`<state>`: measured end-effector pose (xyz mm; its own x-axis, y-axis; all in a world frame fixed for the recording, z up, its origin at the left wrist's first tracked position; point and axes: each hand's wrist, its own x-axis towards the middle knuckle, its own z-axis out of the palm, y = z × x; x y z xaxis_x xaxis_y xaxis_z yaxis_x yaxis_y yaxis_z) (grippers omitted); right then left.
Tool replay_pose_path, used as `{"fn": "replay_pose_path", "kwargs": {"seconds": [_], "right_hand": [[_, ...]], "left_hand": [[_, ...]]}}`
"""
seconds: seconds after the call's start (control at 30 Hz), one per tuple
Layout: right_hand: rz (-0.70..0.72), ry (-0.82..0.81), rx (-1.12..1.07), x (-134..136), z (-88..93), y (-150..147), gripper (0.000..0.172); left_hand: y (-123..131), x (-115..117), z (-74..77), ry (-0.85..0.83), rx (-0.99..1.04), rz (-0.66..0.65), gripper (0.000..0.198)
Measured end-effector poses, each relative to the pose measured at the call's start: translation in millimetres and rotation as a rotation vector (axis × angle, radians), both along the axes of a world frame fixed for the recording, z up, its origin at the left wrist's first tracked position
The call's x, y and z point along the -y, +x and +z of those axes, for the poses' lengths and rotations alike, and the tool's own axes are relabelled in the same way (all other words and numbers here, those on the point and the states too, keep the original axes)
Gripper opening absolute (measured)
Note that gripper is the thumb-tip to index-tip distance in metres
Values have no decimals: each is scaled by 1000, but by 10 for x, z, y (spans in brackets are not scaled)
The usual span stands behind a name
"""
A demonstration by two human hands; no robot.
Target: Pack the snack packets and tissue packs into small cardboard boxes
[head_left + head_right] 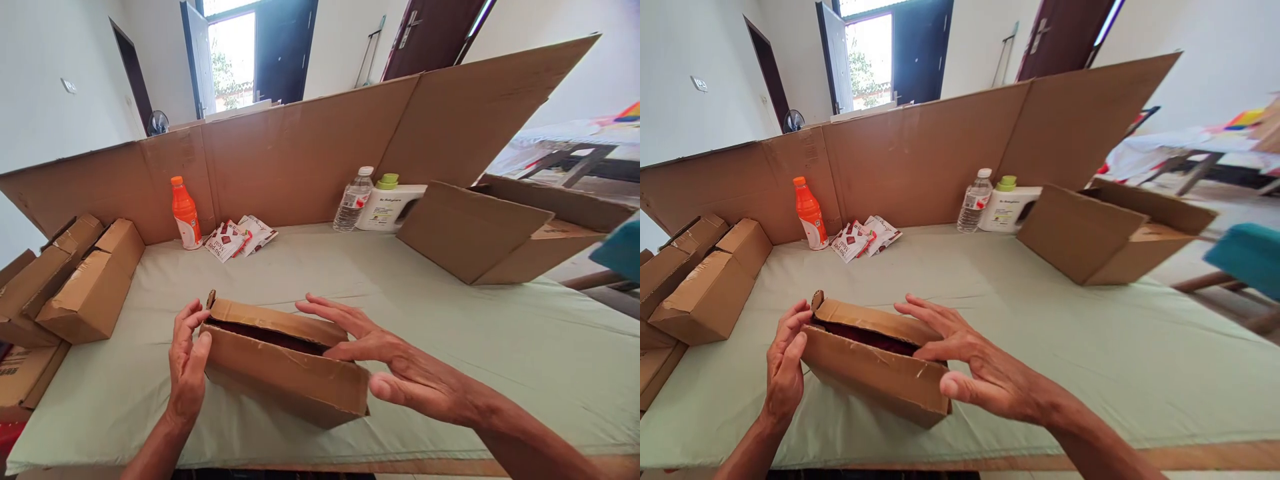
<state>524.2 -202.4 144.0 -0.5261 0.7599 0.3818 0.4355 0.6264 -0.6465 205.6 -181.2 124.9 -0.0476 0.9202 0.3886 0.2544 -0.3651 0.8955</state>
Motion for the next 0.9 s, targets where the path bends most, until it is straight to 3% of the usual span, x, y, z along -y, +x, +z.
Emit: {"fn": "replay_pose_path", "kwargs": {"seconds": [0.17, 0.3, 0.4, 0.53, 0.6, 0.67, 0.73, 0.83, 0.9], "right_hand": [[-163, 33, 165, 50, 93, -33, 51], [-317, 84, 187, -28, 50, -71, 51], [-406, 60, 95, -177, -38, -132, 48], [-455, 25, -35, -335, -118, -199, 46], [-458, 23, -60, -319, -131, -213, 46], [-426, 26, -106, -237, -140, -213, 50], [-374, 26, -159, -131, -156, -199, 59], [-249, 37, -144, -31, -196, -141, 51], [-169, 46, -144, -25, -228, -85, 55]], "left_hand": [[-216, 246, -52, 77, -186, -29, 10], [-331, 421, -44, 40, -268, -69, 10], [-338, 387, 35, 22, -291, -139, 11], [-285, 198, 232, -31, -344, -344, 9], [-245, 123, 305, -42, -393, -414, 7], [-207, 84, 321, -54, -404, -389, 9], [-180, 71, 284, -52, -363, -307, 14], [-163, 69, 184, 26, -306, -219, 12], [-162, 55, 127, 74, -299, -191, 12]]}}
